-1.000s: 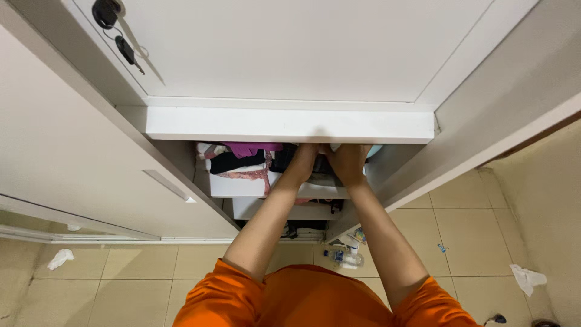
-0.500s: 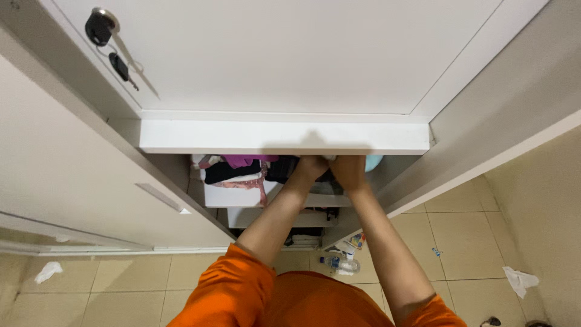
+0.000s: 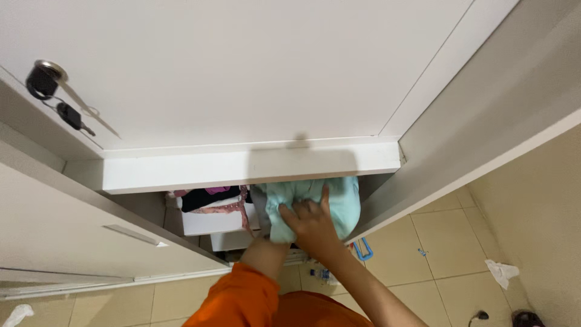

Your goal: The person opens a wardrobe and takes out glasses, a laptop bag, a small pouch, and folded clothes from the shelves, placing each item onto the bed.

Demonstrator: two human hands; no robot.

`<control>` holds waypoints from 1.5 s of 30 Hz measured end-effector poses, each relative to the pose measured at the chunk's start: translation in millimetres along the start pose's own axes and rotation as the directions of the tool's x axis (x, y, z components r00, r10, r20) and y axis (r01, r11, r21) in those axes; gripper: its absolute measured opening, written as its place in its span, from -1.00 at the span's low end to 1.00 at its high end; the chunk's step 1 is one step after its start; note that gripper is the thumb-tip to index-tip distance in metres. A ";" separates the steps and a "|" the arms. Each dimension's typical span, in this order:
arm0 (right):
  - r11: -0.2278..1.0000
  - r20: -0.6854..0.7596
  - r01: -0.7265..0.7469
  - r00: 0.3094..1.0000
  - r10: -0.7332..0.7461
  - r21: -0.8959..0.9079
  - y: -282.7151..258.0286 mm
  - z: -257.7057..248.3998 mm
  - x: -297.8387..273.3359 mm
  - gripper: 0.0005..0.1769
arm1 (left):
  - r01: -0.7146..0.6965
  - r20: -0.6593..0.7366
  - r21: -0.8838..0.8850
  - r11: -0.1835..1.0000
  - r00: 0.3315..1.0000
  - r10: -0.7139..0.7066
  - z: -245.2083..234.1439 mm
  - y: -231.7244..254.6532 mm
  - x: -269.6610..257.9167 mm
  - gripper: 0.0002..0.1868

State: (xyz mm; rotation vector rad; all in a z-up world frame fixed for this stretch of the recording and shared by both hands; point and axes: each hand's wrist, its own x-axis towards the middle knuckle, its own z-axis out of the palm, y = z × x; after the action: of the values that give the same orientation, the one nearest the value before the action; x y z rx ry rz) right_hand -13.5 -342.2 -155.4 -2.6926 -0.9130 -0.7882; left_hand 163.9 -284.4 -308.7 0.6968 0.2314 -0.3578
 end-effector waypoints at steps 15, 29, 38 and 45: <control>0.855 -0.068 -0.390 0.897 0.436 0.341 10.3 -51.6 -52.8 -0.40 | 0.008 -0.338 -0.172 0.985 0.939 -0.066 -59.2 -42.8 -165.0 -0.45; 0.165 0.515 -0.605 0.767 0.382 0.779 -62.2 21.2 -91.5 0.09 | -0.260 -0.428 -0.329 0.908 0.898 0.102 -158.7 -23.8 -313.1 -0.44; -0.093 0.792 -0.787 0.609 0.045 0.610 -217.0 -4.1 -99.5 -0.23 | -0.494 -0.435 -0.445 0.747 0.849 0.302 -206.7 6.3 -459.0 -0.43; 0.014 0.747 -0.760 0.636 -0.195 0.650 -371.7 -19.9 -74.3 -0.55 | -0.740 -0.533 -0.438 0.510 0.671 0.516 -268.1 31.6 -617.4 -0.43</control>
State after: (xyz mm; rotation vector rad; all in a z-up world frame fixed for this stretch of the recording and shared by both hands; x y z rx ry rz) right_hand -298.5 -92.4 -175.4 -1.5256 -0.4414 0.8993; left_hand -411.8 65.3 -289.8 0.1152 0.3760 0.5812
